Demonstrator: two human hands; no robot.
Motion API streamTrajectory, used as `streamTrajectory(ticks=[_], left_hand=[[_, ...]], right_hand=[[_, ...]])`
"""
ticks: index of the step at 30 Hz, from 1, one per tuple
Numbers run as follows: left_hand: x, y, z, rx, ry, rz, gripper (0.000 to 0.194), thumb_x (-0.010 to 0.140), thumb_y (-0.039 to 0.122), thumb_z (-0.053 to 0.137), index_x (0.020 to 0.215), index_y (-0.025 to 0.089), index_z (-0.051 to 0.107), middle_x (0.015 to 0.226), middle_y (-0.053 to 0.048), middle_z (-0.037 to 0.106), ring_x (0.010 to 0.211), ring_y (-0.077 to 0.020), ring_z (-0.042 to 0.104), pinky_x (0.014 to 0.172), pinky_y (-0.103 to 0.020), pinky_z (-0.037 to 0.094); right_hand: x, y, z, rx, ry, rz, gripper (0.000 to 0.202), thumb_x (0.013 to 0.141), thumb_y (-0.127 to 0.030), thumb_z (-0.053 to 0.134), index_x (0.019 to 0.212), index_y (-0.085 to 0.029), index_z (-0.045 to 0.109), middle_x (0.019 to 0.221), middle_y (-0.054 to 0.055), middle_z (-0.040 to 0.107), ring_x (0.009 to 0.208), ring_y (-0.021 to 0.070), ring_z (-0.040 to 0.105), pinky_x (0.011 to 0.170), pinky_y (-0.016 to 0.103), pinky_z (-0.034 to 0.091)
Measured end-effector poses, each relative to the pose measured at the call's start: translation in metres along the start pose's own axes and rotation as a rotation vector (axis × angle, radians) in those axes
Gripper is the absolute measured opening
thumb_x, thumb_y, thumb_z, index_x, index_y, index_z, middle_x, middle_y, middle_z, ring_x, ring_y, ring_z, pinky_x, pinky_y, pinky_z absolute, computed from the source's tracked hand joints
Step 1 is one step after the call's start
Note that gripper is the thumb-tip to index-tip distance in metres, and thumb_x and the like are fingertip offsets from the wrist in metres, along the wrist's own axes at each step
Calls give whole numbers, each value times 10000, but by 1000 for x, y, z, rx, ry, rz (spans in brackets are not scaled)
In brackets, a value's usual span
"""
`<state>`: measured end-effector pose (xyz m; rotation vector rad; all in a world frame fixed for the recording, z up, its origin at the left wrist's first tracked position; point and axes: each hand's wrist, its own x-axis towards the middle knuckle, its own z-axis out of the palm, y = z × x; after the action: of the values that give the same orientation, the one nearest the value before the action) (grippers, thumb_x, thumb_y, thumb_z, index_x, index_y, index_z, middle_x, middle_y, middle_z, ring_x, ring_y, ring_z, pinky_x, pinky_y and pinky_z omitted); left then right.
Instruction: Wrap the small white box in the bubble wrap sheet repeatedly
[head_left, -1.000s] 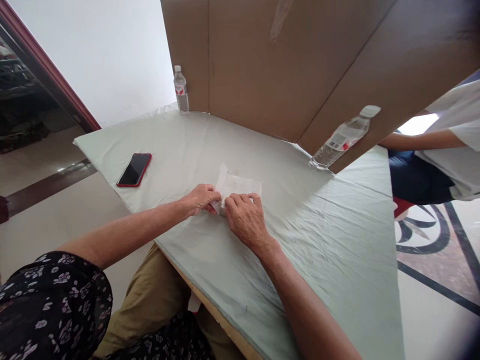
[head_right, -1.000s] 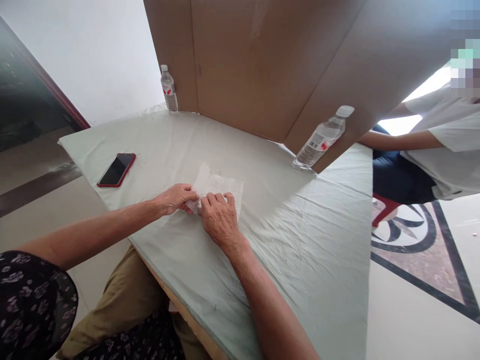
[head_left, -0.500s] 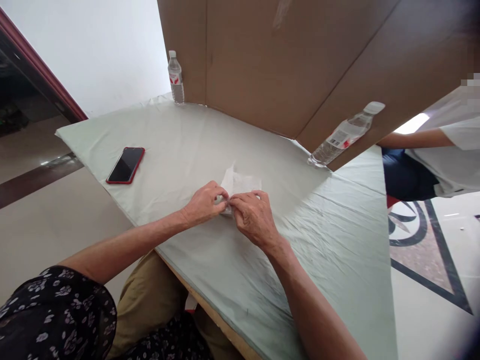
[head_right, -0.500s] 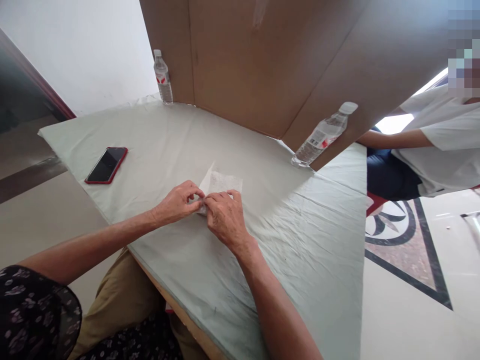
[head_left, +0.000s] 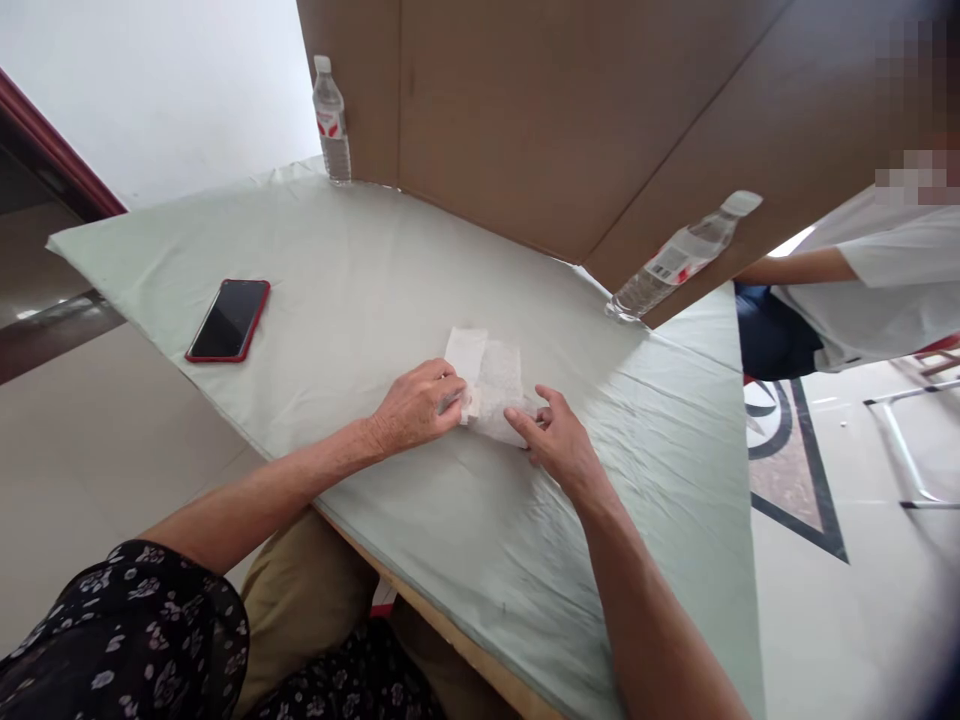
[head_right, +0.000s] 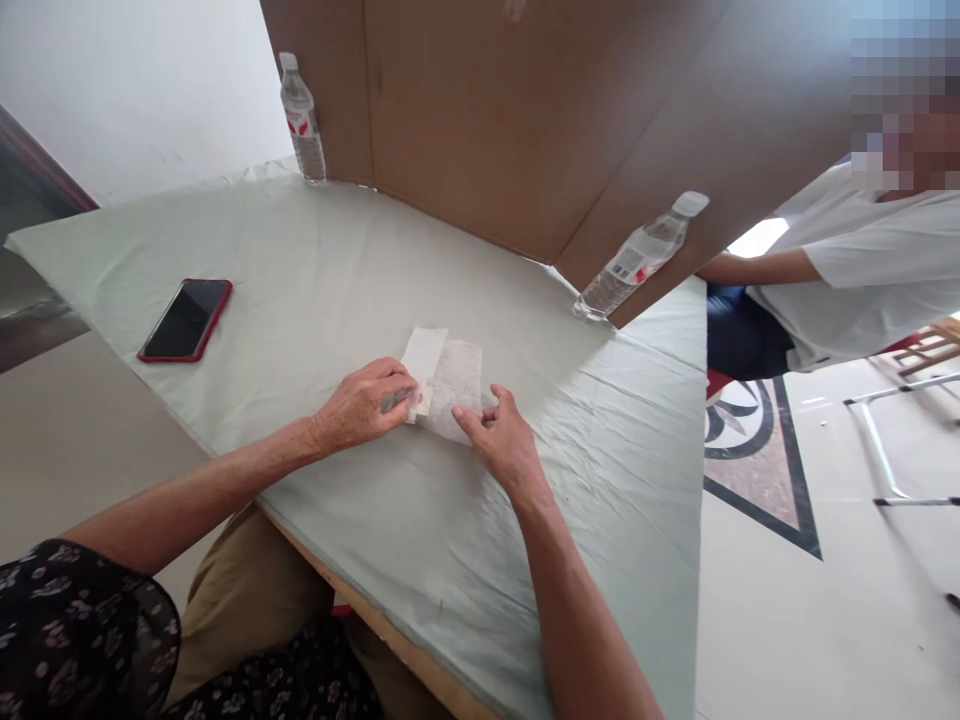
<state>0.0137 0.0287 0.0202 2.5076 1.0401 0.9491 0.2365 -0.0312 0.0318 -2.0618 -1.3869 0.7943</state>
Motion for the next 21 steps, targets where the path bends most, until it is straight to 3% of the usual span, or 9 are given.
streamTrajectory(ticks=[4,8,12,15,18,21], left_hand=[[-1,-2,4,31,28,37,176,915,239,546,916,167,706,951,-76,678,864,-172,637,744,-283,510],[2,-1,4,66,-3,32,159,895,239,572,901,164,712,939,-75,677,868,-179,637,736,-282,505],[7,6,-1,123,-81,6,155,889,234,577,882,158,712,928,-77,663,845,-180,621,712,-281,492],[10,12,-5,152,-162,-27,155,886,226,577,900,155,714,944,-83,654,842,-182,614,699,-281,485],[13,16,-9,158,-242,-57,161,886,228,580,933,154,716,980,-91,650,859,-190,618,701,-286,486],[16,19,-10,161,-299,-73,174,893,232,572,945,146,714,1007,-107,646,888,-210,626,708,-299,492]], right_hand=[[8,-7,16,55,69,-45,922,736,-607,660,1467,-108,400,909,80,677,782,230,632,666,341,489],[12,-14,25,25,78,-140,840,745,-449,624,1463,-81,393,649,-28,587,675,207,579,677,335,452],[10,-18,29,-60,136,-179,781,719,-327,579,1447,-92,424,629,-47,560,653,186,550,691,328,428],[8,-20,28,73,147,-155,806,732,-372,605,1457,-82,402,613,-61,526,629,173,523,650,321,447],[5,-27,26,314,95,-95,882,729,-467,640,1476,-94,358,620,-69,510,585,160,500,526,291,453],[3,-40,27,410,43,-79,906,716,-486,659,1477,-104,352,659,-53,545,585,158,519,460,269,449]])
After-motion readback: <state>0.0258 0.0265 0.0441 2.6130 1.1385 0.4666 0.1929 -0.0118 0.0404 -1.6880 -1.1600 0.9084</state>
